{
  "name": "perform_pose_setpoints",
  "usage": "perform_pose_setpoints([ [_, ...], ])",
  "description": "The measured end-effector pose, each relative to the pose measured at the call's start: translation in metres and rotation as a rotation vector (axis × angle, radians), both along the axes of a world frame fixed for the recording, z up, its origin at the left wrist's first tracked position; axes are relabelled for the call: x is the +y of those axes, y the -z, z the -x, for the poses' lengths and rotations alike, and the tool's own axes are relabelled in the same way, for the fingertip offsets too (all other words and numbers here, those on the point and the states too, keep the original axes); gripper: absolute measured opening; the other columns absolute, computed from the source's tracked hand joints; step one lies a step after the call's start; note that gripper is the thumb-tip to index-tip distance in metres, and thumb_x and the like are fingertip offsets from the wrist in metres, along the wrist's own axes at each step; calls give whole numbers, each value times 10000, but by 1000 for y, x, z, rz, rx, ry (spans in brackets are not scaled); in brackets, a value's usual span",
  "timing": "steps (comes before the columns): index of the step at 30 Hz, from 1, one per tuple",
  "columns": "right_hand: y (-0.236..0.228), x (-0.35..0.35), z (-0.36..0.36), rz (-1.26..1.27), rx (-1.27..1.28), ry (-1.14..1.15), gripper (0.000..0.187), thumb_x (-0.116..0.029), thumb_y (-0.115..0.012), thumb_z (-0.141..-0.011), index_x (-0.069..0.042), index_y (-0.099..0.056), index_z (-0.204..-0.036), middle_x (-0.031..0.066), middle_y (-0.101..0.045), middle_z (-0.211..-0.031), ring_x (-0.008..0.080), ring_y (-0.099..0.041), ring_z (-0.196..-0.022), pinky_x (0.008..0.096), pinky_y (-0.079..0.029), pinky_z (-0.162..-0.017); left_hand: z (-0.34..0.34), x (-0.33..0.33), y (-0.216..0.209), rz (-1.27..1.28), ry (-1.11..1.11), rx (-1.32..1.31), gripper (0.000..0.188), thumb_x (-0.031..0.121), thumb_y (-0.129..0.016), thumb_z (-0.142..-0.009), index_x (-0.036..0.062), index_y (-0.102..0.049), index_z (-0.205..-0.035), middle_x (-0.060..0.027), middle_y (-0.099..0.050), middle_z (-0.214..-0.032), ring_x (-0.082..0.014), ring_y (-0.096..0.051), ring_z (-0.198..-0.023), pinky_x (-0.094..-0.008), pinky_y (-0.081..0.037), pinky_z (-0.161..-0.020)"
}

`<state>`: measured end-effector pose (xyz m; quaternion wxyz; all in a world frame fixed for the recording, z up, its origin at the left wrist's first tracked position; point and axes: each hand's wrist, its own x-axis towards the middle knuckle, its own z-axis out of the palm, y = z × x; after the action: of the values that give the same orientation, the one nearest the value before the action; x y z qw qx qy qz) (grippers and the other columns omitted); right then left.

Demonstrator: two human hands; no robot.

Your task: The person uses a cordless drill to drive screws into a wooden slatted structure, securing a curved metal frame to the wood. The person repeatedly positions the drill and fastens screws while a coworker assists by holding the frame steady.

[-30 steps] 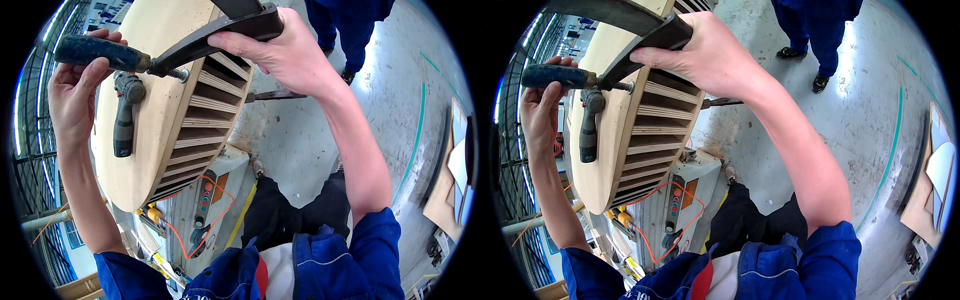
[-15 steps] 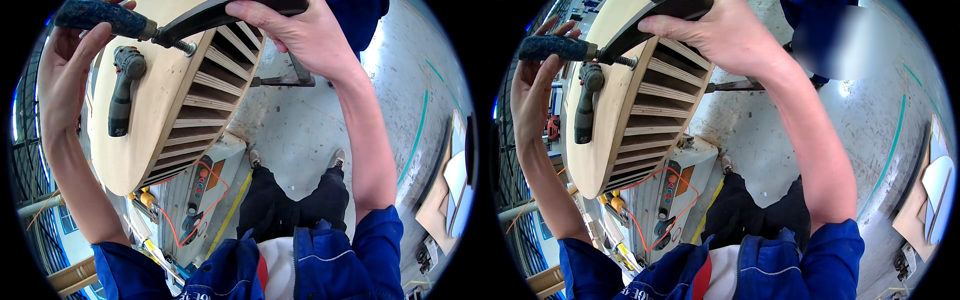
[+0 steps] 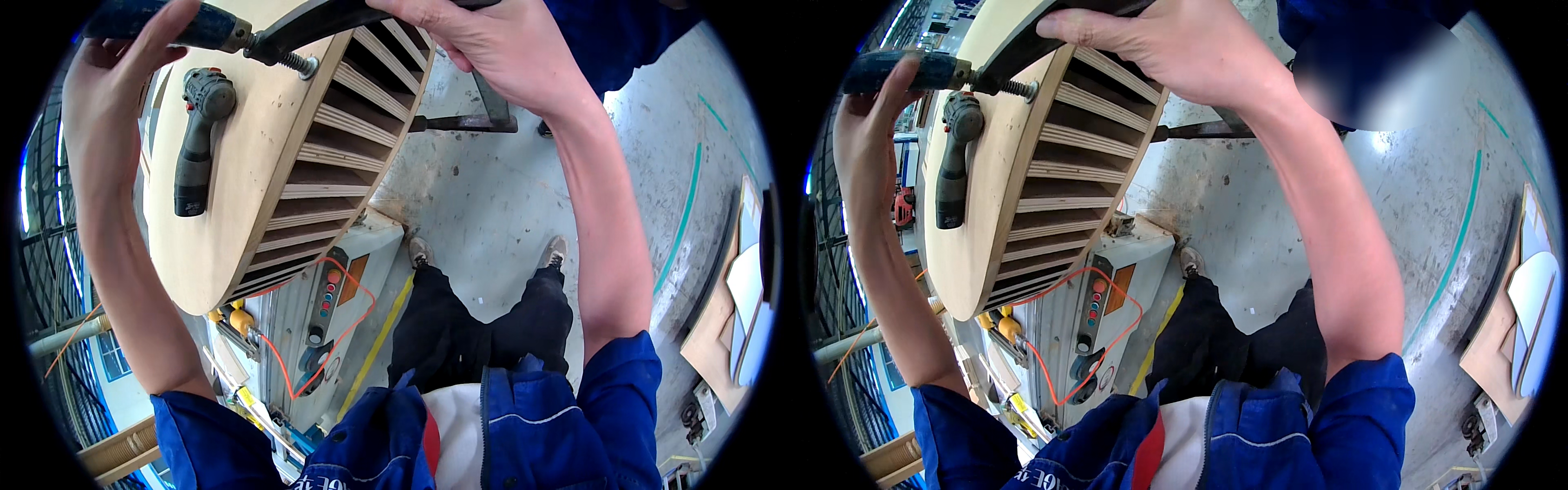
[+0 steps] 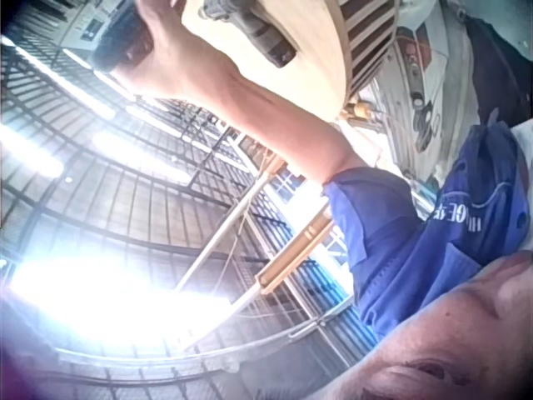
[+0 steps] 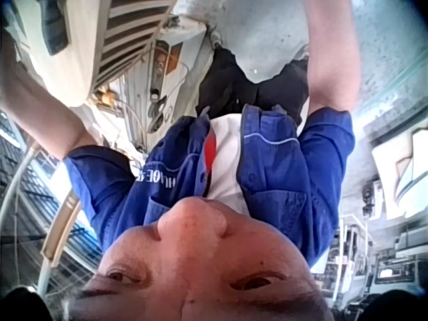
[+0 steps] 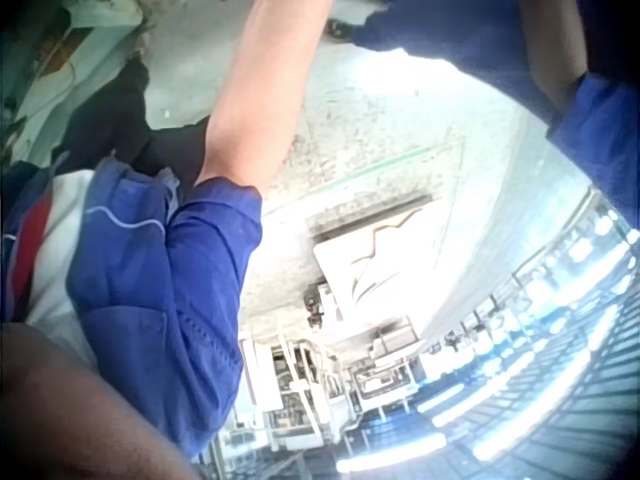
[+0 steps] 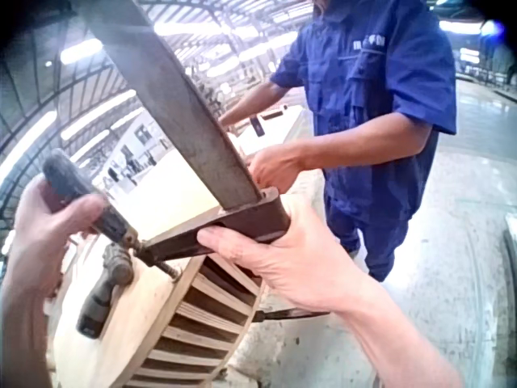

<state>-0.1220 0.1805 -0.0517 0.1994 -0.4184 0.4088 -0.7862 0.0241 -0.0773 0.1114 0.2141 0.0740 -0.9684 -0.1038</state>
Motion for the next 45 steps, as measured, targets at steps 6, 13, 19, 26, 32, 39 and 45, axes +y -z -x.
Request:
perform_pose_setpoints([
  [6, -3, 6, 5, -47, -26, -5, 243, -201, -770, -970, 18, -725, -1067, -6, -718, -906, 57, -619, -821, 242, -499, -726, -5, -6, -10, -194, 131, -24, 476, 347, -836, -899, 58, -700, -1253, -146, -744, -1213, -238, -693, -1206, -441, -504, -1137],
  [13, -1, 1, -5, 29, -21, 53, 236, -185, -770, -966, 26, -725, -1063, -4, -715, -899, 48, -618, -809, 234, -496, -701, -10, -32, 0, -30, -87, 121, 468, 349, -850, -891, 39, -695, -1205, -118, -745, -1027, -176, -736, -984, -344, -601, -920],
  [19, 5, 7, -14, -16, -137, 33, 198, -136, -777, -950, 44, -744, -1026, -17, -708, -863, 34, -589, -750, 214, -456, -636, -21, -9, 1, -141, -43, 103, 413, 271, -823, -923, 23, -672, -1217, -140, -733, -1119, -210, -738, -1039, -338, -594, -970],
  [26, 14, 6, -14, 71, -184, -115, 198, -107, -765, -953, 53, -752, -1070, -13, -713, -870, 31, -584, -754, 204, -441, -627, -29, 3, -1, -181, 58, 64, 354, 163, -794, -940, 18, -674, -1240, -144, -743, -1145, -221, -732, -1103, -391, -594, -1027],
  [32, 15, 1, -16, 105, -73, 60, 202, -107, -755, -960, 49, -753, -1088, -1, -728, -900, 46, -609, -795, 220, -478, -679, -29, 6, 1, -199, 122, 57, 410, 189, -789, -944, 44, -656, -1303, -154, -699, -1299, -228, -702, -1182, -411, -574, -1063],
  [39, 0, 8, -14, 38, -89, 13, 195, -128, -764, -956, 51, -751, -1033, -4, -723, -880, 44, -608, -788, 221, -473, -668, -29, 5, -2, -110, 97, 43, 477, 258, -761, -969, 54, -614, -1374, -173, -646, -1391, -256, -667, -1251, -449, -549, -1094],
  [45, -5, 7, -8, 4, -80, -78, 168, -124, -765, -953, 40, -726, -948, -21, -685, -775, 36, -574, -699, 222, -418, -585, -31, 13, -3, -221, 227, -86, 526, 207, -650, -1041, -3, -483, -1493, -224, -681, -1324, -303, -638, -1293, -484, -508, -1132],
])
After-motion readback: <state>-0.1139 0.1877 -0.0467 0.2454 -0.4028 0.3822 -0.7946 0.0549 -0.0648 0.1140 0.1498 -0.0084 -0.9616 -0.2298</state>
